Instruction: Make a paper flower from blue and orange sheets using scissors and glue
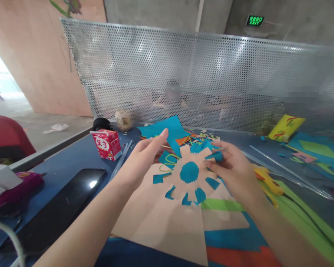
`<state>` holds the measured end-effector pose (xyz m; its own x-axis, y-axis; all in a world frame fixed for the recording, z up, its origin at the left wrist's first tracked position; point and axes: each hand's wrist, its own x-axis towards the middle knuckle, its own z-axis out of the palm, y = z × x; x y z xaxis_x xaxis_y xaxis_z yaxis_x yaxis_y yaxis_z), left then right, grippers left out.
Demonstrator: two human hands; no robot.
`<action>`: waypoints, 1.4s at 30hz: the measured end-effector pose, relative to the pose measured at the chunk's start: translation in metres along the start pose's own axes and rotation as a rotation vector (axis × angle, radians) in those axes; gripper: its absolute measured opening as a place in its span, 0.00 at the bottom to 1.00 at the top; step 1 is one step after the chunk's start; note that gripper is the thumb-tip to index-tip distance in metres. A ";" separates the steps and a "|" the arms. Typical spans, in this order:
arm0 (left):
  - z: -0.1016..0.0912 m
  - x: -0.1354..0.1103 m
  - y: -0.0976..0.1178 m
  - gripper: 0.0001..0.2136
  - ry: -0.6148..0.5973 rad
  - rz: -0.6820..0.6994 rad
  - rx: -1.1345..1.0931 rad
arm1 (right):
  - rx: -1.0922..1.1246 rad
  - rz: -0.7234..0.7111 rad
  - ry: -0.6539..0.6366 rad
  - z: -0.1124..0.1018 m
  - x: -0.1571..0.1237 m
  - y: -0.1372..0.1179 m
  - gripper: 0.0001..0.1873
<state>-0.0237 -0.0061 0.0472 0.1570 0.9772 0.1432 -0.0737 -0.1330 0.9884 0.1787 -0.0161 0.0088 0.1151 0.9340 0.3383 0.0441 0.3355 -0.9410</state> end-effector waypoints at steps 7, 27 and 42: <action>0.001 0.003 -0.005 0.11 -0.103 0.054 0.026 | -0.050 0.008 0.003 -0.001 0.000 0.005 0.23; 0.003 0.013 -0.025 0.12 0.036 0.130 0.174 | -0.162 -0.050 0.075 0.004 -0.002 0.003 0.21; 0.009 0.007 -0.025 0.18 -0.066 0.239 0.267 | -0.145 -0.038 0.078 0.003 -0.001 0.003 0.21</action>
<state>-0.0119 0.0028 0.0244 0.2300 0.9017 0.3661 0.1426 -0.4034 0.9038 0.1757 -0.0152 0.0054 0.1875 0.9067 0.3778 0.1920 0.3434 -0.9194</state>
